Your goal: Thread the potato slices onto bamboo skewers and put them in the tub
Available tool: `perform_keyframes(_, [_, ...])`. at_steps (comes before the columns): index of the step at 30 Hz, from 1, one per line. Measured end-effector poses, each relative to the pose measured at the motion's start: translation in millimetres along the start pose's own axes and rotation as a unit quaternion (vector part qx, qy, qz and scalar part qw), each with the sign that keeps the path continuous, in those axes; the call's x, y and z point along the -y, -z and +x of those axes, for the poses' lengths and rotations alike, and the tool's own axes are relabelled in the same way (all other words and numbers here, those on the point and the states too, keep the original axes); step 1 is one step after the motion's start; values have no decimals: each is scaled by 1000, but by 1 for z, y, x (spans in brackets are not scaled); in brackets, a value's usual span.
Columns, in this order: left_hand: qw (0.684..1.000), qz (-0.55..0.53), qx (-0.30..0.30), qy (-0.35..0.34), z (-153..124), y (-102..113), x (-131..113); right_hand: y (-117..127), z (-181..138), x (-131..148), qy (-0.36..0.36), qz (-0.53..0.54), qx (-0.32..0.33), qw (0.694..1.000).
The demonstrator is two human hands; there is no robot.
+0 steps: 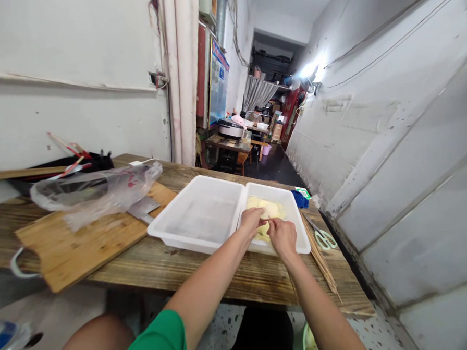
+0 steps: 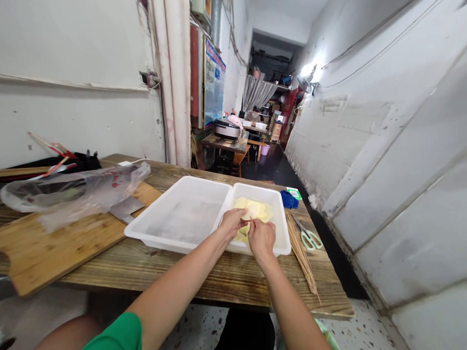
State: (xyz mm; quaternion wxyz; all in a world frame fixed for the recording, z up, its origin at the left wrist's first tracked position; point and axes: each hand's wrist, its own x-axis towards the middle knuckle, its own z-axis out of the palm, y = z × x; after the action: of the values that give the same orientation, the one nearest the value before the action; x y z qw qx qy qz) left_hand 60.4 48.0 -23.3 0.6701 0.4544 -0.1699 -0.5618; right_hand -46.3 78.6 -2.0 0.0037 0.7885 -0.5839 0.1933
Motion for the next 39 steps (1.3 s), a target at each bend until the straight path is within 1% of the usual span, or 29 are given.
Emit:
perform_keyframes(4, [1000, 6, -2, 1, 0, -1, 1, 0, 2, 3, -6, -23, 3, 1000])
perform_keyframes(8, [1000, 15, -6, -5, 0, -2, 1, 3, 9, 8, -19, -42, 24, 999])
perform_keyframes(10, [1000, 8, -7, -20, 0, -1, 2, 6, 10, 7, -7, -41, 36, 999])
perform_keyframes(12, [999, 2, -14, -41, 1, -1, 2, 13, 6, 0, 22, -27, 15, 999])
perform_keyframes(13, [999, 0, -19, -48, 1, 0, 2, 17, 0, -6, 36, -16, -14, 999])
perform_keyframes(15, [998, -4, -25, -51, 1, 1, 2, 25, -19, -25, 47, 16, -95, 994])
perform_keyframes(16, [999, -10, -24, -47, 1, 1, 1, 27, -33, -36, 37, 40, -136, 989])
perform_keyframes(17, [999, -16, -19, -40, 1, 1, 1, 29, -48, -48, 18, 67, -161, 984])
perform_keyframes(18, [999, -22, -14, -33, 0, 1, 1, 28, -64, -58, -13, 102, -167, 981])
perform_keyframes(19, [999, -26, -11, -25, -1, 1, 0, 26, -80, -68, -44, 144, -148, 977])
perform_keyframes(20, [999, -29, -8, -19, -1, 1, 0, 22, -95, -75, -70, 197, -110, 972])
perform_keyframes(21, [999, -30, -6, -13, -2, 1, 0, 17, -107, -79, -85, 262, -57, 960])
perform_keyframes(23, [1000, -30, -4, -2, -3, 1, -1, 3, -125, -81, -101, 397, 42, 911])
perform_keyframes(24, [1000, -30, -3, 4, -3, 1, -1, -3, -129, -79, -107, 451, 76, 883])
perform_keyframes(25, [999, -32, 0, 11, -3, 1, -1, -10, -131, -76, -117, 491, 97, 858])
perform_keyframes(26, [999, -33, 4, 18, -3, 2, 0, -15, -131, -72, -128, 517, 108, 839])
perform_keyframes(29, [999, -31, 15, 34, -1, 3, 1, -25, -126, -61, -151, 557, 102, 810])
perform_keyframes(31, [999, -24, 21, 31, -1, 4, 1, -28, -123, -56, -152, 582, 76, 796])
perform_keyframes(33, [998, -22, 40, 38, -1, 5, 0, -30, -122, -51, -151, 607, 54, 778])
perform_keyframes(35, [994, -41, 77, 65, -3, 5, -2, -34, -122, -46, -154, 632, 52, 758])
perform_keyframes(37, [985, -83, 122, 94, -5, 5, -6, -38, -122, -39, -154, 652, 59, 740])
perform_keyframes(39, [974, -131, 158, 96, -7, 6, -9, -43, -122, -31, -147, 665, 62, 729])
